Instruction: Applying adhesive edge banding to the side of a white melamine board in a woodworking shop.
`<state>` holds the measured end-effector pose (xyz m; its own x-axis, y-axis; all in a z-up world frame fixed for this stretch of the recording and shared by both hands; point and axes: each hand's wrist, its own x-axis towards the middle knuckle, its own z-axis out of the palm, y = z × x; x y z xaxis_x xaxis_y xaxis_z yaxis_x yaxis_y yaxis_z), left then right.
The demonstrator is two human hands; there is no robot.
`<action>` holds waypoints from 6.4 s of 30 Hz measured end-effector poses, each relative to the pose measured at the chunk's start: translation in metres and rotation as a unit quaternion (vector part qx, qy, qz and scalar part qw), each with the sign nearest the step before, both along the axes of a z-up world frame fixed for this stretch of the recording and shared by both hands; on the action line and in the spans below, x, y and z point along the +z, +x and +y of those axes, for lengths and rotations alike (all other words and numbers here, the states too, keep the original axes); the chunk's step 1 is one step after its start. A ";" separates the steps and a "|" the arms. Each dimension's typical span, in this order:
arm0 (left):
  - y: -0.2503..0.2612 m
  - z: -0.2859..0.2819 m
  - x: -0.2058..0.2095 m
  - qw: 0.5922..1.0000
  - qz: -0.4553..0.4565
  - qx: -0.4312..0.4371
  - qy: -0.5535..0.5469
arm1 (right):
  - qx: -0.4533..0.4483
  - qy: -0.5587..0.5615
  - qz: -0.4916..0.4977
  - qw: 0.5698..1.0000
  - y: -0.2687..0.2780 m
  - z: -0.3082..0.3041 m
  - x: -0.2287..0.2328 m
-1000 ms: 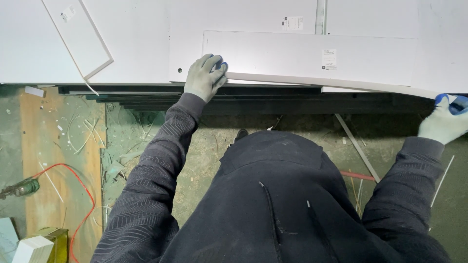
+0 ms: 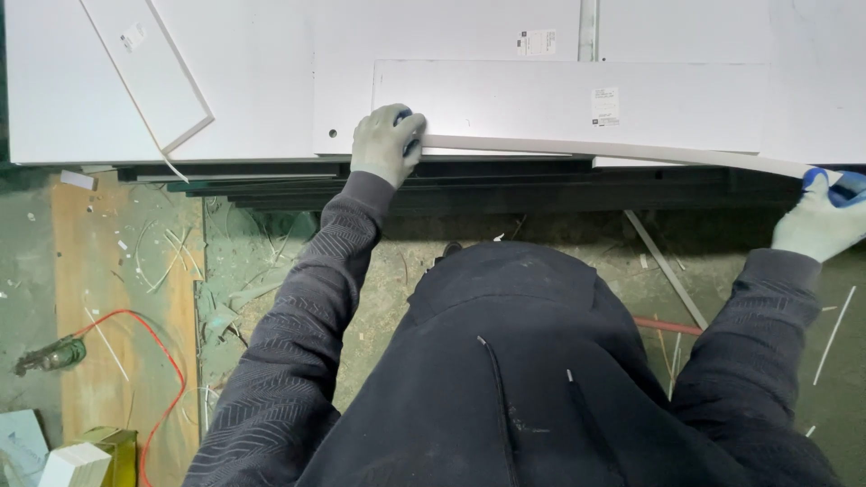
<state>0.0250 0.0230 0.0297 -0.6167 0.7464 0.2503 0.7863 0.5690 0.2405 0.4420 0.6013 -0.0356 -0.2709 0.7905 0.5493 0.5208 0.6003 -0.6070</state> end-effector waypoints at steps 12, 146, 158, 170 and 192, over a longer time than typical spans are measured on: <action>-0.032 0.005 -0.021 0.991 -0.103 -0.086 0.025 | 0.000 0.015 0.019 1.000 0.004 0.001 0.001; -0.019 0.136 -0.007 0.951 -0.173 -0.249 -0.066 | -0.055 -0.183 0.010 0.982 -0.022 -0.038 0.068; -0.006 0.134 -0.023 0.966 -0.149 -0.210 -0.004 | -0.029 -0.142 0.006 0.989 -0.015 -0.031 0.057; 0.007 0.140 -0.010 0.977 -0.185 -0.094 -0.058 | -0.035 -0.162 0.005 0.986 -0.017 -0.031 0.061; 0.013 0.154 -0.013 0.982 -0.144 -0.109 -0.049 | -0.029 -0.154 0.002 0.988 -0.017 -0.037 0.068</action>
